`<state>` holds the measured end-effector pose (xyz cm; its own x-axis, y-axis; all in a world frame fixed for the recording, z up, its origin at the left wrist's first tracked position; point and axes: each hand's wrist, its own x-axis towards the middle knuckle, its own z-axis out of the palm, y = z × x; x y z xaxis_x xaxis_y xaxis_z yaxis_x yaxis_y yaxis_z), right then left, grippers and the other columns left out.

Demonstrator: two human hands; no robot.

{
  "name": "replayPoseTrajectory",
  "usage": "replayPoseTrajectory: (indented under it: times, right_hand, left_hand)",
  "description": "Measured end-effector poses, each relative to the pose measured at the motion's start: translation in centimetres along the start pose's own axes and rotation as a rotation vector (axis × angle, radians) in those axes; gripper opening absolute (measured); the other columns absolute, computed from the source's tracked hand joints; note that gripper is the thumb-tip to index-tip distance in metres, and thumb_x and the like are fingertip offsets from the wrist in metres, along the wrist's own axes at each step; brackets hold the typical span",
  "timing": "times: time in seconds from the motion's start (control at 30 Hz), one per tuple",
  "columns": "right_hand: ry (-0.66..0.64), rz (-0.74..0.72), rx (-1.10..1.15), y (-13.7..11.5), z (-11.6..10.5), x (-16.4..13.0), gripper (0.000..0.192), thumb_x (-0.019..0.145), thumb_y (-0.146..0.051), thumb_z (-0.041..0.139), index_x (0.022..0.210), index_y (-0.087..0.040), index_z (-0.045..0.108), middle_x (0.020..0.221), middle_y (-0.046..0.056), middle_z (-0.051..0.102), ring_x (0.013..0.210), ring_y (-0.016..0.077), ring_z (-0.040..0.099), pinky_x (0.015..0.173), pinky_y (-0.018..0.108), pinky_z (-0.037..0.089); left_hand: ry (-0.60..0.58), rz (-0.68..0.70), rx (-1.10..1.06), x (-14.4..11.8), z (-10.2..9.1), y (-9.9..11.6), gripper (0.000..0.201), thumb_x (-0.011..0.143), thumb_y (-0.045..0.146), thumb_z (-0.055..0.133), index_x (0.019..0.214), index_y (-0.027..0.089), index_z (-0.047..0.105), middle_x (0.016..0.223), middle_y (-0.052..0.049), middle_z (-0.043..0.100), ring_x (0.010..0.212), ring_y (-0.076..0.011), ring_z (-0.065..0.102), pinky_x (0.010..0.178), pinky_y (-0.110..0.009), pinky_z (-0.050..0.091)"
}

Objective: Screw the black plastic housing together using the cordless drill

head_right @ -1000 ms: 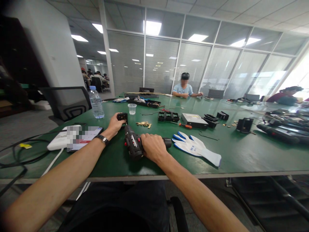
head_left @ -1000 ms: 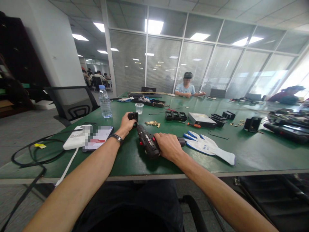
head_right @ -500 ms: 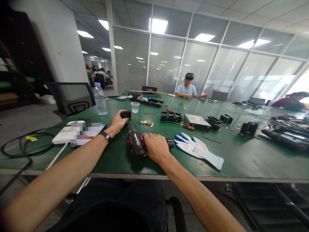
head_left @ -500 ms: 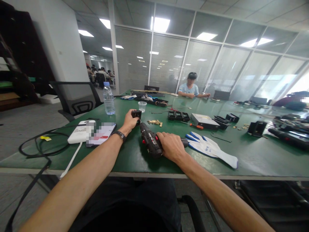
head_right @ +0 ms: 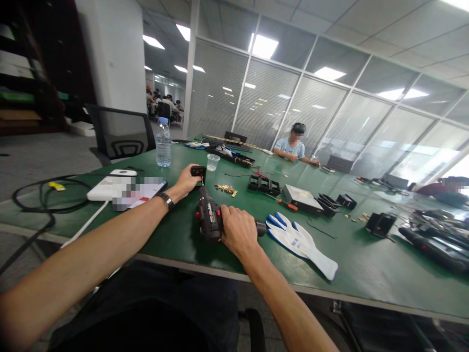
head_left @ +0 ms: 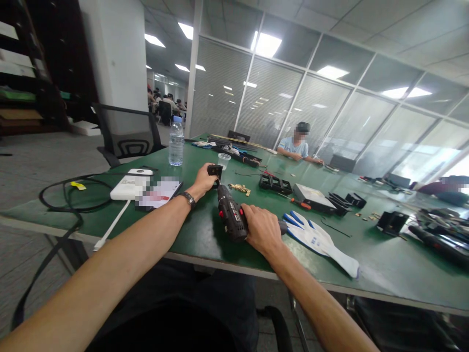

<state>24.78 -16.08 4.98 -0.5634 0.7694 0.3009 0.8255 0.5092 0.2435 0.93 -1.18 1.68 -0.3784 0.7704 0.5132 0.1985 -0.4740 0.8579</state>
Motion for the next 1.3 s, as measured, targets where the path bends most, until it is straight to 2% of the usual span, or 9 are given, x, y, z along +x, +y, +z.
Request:
replayPoseTrajectory:
  times: [0.13,0.3,0.6,0.87,1.0,1.13,1.3]
  right_hand:
    - [-0.053,0.02,-0.03,-0.2,-0.2,-0.1,0.033,0.087,-0.032,0.05,0.12,-0.023,0.049,0.104,0.008,0.064,0.09,0.023,0.059,0.073,0.032,0.035]
    - [-0.038,0.023,-0.027,-0.4,-0.2,-0.2,0.035,0.088,-0.032,0.049,0.122,-0.023,0.048,0.105,0.008,0.064,0.09,0.0226,0.059,0.073,0.031,0.034]
    - [0.005,0.017,0.009,-0.3,0.1,-0.2,0.035,0.086,-0.032,0.051,0.12,-0.023,0.049,0.103,0.007,0.065,0.089,0.0225,0.059,0.072,0.031,0.034]
    - [-0.015,0.017,0.004,-0.4,-0.3,-0.2,0.037,0.086,-0.033,0.052,0.121,-0.023,0.049,0.106,0.008,0.064,0.092,0.023,0.06,0.072,0.031,0.035]
    - [-0.038,0.032,-0.005,-0.5,-0.4,-0.1,0.035,0.084,-0.033,0.054,0.117,-0.022,0.051,0.105,0.009,0.065,0.093,0.0233,0.06,0.073,0.031,0.036]
    - [-0.006,0.038,0.022,-0.5,-0.2,-0.1,0.034,0.083,-0.03,0.054,0.117,-0.023,0.051,0.104,0.008,0.065,0.091,0.0231,0.06,0.072,0.031,0.035]
    - [0.019,0.031,0.062,-0.5,-0.2,-0.1,0.034,0.081,-0.027,0.057,0.114,-0.022,0.051,0.101,0.008,0.066,0.089,0.0229,0.06,0.071,0.03,0.033]
  left_hand:
    - [-0.012,-0.018,-0.061,0.0,0.1,0.1,0.041,0.053,0.004,0.062,0.092,0.017,0.06,0.085,-0.001,0.063,0.083,-0.0167,0.058,0.082,-0.032,0.047]
    - [-0.006,-0.052,-0.128,0.0,0.2,-0.2,0.041,0.052,0.005,0.063,0.092,0.017,0.059,0.083,-0.002,0.063,0.079,-0.016,0.058,0.077,-0.032,0.048]
    - [-0.019,-0.043,-0.124,0.0,0.2,-1.1,0.036,0.053,0.006,0.063,0.088,0.017,0.058,0.08,-0.002,0.063,0.076,-0.0165,0.059,0.073,-0.032,0.05]
    - [0.028,-0.067,-0.176,-0.3,0.3,0.1,0.038,0.053,0.005,0.065,0.088,0.016,0.059,0.08,-0.002,0.063,0.078,-0.0169,0.059,0.077,-0.033,0.049]
    - [0.035,-0.074,-0.211,-0.4,0.4,-0.1,0.038,0.053,0.005,0.064,0.089,0.017,0.059,0.08,-0.002,0.063,0.078,-0.0171,0.06,0.076,-0.033,0.05]
    - [0.033,-0.049,-0.188,-0.3,0.4,-0.3,0.038,0.055,0.005,0.063,0.09,0.017,0.06,0.081,-0.002,0.063,0.079,-0.0172,0.06,0.074,-0.032,0.049]
    - [0.041,-0.034,-0.145,-0.6,0.1,0.4,0.038,0.054,0.003,0.062,0.089,0.017,0.06,0.081,-0.002,0.062,0.079,-0.0169,0.058,0.074,-0.031,0.048]
